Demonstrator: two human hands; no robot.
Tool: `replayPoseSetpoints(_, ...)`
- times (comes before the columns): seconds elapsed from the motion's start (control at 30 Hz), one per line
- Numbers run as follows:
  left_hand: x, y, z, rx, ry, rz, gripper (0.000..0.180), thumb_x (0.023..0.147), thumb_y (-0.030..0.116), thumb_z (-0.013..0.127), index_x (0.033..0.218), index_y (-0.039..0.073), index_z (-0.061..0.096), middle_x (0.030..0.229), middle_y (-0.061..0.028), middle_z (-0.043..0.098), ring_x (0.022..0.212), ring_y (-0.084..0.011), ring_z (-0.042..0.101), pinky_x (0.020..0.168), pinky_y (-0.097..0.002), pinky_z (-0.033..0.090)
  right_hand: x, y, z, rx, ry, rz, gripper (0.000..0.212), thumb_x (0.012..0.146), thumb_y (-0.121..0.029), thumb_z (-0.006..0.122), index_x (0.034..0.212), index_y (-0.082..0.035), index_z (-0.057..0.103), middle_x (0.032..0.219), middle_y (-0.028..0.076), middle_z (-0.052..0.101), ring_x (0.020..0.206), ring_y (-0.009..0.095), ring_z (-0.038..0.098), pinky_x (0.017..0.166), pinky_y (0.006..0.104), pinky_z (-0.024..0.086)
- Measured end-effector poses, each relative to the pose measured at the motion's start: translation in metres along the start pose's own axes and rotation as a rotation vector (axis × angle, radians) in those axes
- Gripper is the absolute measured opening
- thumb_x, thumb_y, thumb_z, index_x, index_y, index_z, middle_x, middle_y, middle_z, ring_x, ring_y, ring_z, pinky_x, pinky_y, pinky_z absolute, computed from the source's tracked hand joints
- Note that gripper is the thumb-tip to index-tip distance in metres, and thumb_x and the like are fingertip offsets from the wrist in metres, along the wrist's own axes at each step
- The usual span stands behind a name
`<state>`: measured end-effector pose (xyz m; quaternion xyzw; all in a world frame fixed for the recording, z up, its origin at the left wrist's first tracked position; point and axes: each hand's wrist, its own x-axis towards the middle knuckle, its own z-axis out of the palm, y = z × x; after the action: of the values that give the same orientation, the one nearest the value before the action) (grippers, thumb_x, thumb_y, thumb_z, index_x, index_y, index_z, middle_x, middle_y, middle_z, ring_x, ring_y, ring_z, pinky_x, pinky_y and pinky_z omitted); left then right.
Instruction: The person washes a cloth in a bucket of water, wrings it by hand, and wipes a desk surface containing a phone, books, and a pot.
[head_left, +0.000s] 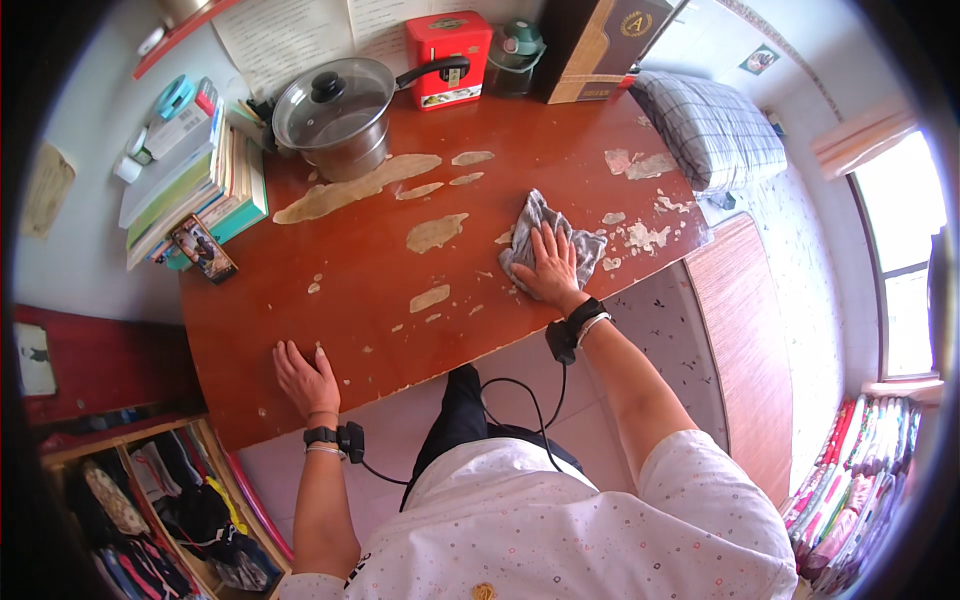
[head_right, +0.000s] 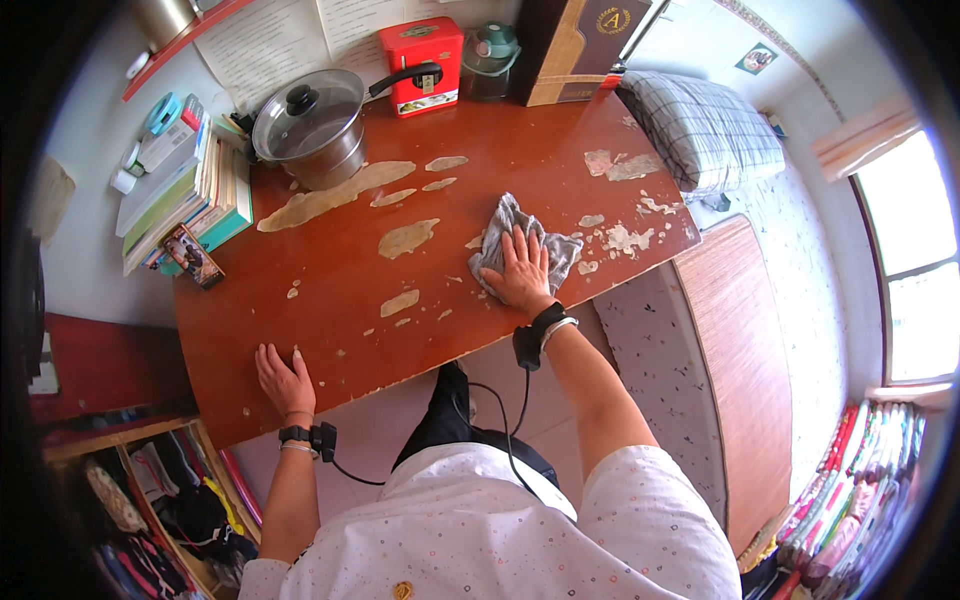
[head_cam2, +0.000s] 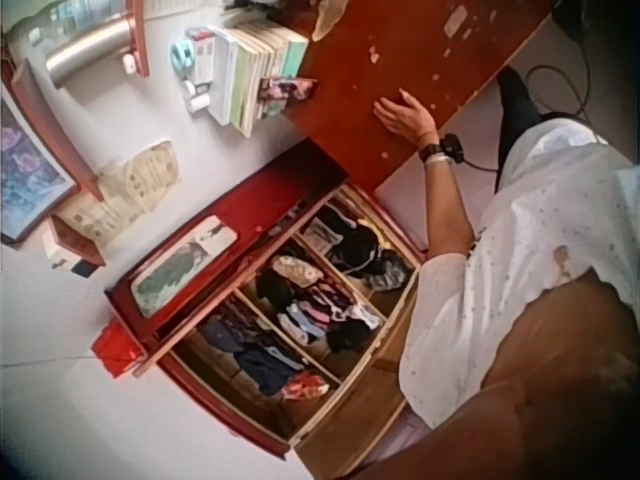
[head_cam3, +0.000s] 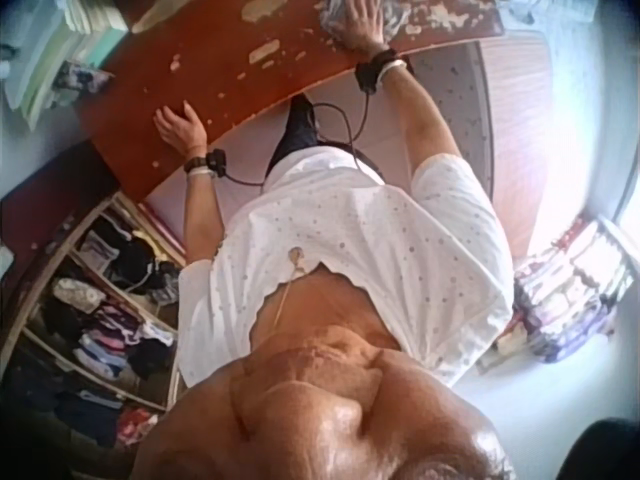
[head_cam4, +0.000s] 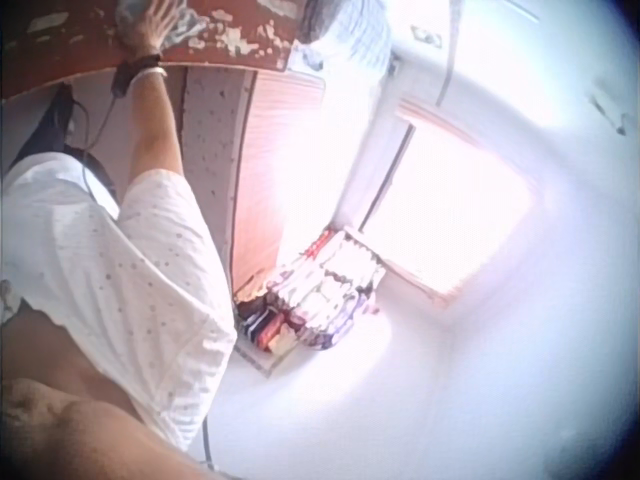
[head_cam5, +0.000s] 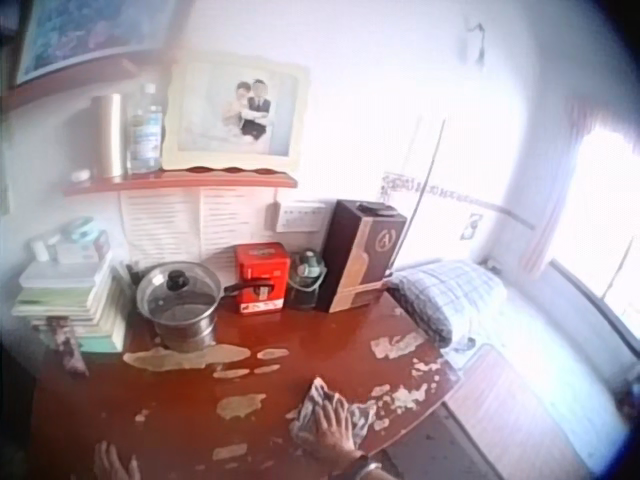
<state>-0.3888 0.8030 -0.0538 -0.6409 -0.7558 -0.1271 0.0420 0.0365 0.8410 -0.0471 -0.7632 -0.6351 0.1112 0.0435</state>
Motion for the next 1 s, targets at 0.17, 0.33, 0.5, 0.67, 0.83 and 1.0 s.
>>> replayPoseSetpoints(0.17,-0.001,-0.002,0.004,0.003,0.015,0.013,0.053,0.090,0.034,0.048,0.127,-0.002,0.039,0.137,-0.0176,0.036,0.129,-0.0327,0.030,0.106,-0.0438,0.026,-0.024,-0.018,0.001,0.017,-0.015,-0.006,0.085,0.079,-0.056,0.054,0.141,-0.006,0.024,0.149,0.014,0.014,0.138,0.036,0.007,0.110,0.0492,0.007)
replayPoseSetpoints(0.33,-0.001,-0.005,0.008,0.021,0.044,0.034,0.052,0.091,0.034,0.047,0.127,-0.002,0.038,0.137,-0.0184,0.036,0.128,-0.0340,0.031,0.105,-0.0444,0.026,-0.054,-0.045,0.005,0.038,0.003,-0.103,0.086,0.076,-0.054,0.058,0.139,-0.004,0.027,0.148,0.015,0.015,0.137,0.037,0.008,0.110,0.0503,0.009)
replayPoseSetpoints(0.5,-0.001,-0.005,0.004,0.021,0.051,0.043,0.052,0.091,0.034,0.047,0.127,-0.002,0.038,0.136,-0.0187,0.036,0.128,-0.0340,0.031,0.105,-0.0444,0.027,-0.079,-0.089,0.013,0.038,-0.071,-0.230,0.081,0.079,-0.050,0.058,0.138,-0.004,0.029,0.148,0.013,0.016,0.137,0.036,0.008,0.109,0.0514,0.009)
replayPoseSetpoints(0.67,-0.001,-0.001,0.007,-0.004,0.046,0.061,0.052,0.091,0.034,0.048,0.127,-0.002,0.038,0.137,-0.0189,0.035,0.128,-0.0341,0.030,0.105,-0.0442,0.027,-0.100,-0.133,0.027,0.059,-0.164,-0.452,0.069,0.083,-0.045,0.053,0.139,-0.011,0.030,0.149,0.007,0.017,0.138,0.033,0.007,0.111,0.0498,0.007)
replayPoseSetpoints(0.83,0.000,-0.004,0.006,-0.016,0.025,0.027,0.052,0.091,0.034,0.047,0.128,0.000,0.037,0.138,-0.0185,0.033,0.129,-0.0334,0.030,0.105,-0.0443,0.027,-0.096,-0.124,0.020,0.151,-0.199,-0.597,0.060,0.084,-0.036,0.056,0.136,-0.013,0.037,0.147,0.004,0.023,0.138,0.026,0.012,0.112,0.0439,0.011)
replayPoseSetpoints(1.0,0.001,-0.005,0.006,-0.021,0.029,0.035,0.052,0.091,0.034,0.047,0.128,0.000,0.037,0.138,-0.0178,0.034,0.129,-0.0331,0.030,0.105,-0.0443,0.027,-0.082,-0.057,0.008,0.203,-0.114,-0.519,0.056,0.080,-0.025,0.061,0.132,-0.013,0.042,0.141,0.006,0.035,0.134,0.024,0.025,0.110,0.0396,0.021)
